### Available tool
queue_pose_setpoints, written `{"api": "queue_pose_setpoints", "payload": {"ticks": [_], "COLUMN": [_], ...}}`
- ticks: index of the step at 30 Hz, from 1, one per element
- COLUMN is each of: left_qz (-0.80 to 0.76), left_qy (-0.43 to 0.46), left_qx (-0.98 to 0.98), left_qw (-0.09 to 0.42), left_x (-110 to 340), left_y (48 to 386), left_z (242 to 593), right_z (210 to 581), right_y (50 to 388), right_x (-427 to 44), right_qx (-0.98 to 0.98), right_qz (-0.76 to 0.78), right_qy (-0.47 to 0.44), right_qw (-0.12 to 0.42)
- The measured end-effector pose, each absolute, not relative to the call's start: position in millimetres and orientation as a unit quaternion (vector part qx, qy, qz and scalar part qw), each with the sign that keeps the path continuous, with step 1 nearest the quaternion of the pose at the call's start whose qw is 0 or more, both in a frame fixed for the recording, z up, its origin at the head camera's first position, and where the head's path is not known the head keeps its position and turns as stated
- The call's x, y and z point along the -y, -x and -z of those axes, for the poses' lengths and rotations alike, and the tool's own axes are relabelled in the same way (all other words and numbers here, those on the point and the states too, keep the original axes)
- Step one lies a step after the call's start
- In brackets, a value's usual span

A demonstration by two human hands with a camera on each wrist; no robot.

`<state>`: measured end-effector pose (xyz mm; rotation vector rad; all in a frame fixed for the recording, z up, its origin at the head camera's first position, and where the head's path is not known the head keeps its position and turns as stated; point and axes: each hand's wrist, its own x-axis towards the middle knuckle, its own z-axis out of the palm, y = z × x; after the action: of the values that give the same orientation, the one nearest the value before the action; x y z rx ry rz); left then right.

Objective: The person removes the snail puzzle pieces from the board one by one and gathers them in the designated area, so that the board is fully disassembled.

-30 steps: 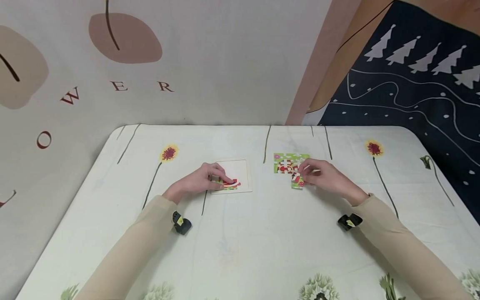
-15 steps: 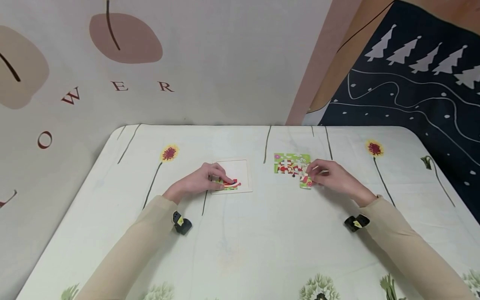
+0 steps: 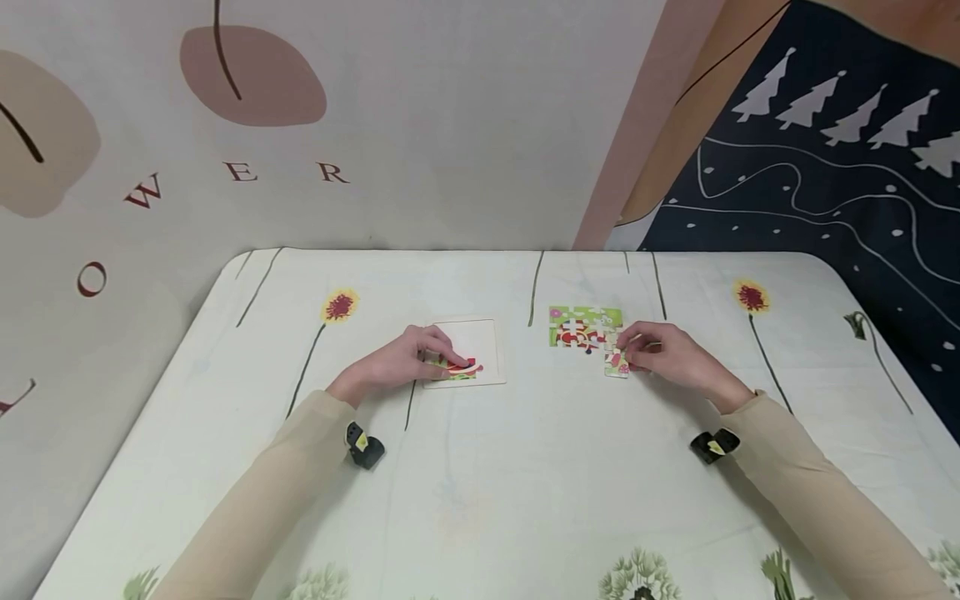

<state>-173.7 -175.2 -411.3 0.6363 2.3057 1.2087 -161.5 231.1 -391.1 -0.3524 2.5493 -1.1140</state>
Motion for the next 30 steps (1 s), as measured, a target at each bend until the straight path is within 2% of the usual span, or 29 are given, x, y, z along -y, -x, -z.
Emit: {"api": "queue_pose_setpoints", "payload": {"ticks": [30], "left_qz": [-0.44], "left_qy": [-0.236], "left_qx": [-0.836], "left_qw": [0.226], "left_x": [175.5], "left_y": [172.8], "left_z": [409.3], "right_z": [391.5], "right_y": [162.8], "right_x": [-230.5], "right_qx": [-0.909], "right_qz": [0.361], "right_qy": [0.121], "right_qw": [0.167]}}
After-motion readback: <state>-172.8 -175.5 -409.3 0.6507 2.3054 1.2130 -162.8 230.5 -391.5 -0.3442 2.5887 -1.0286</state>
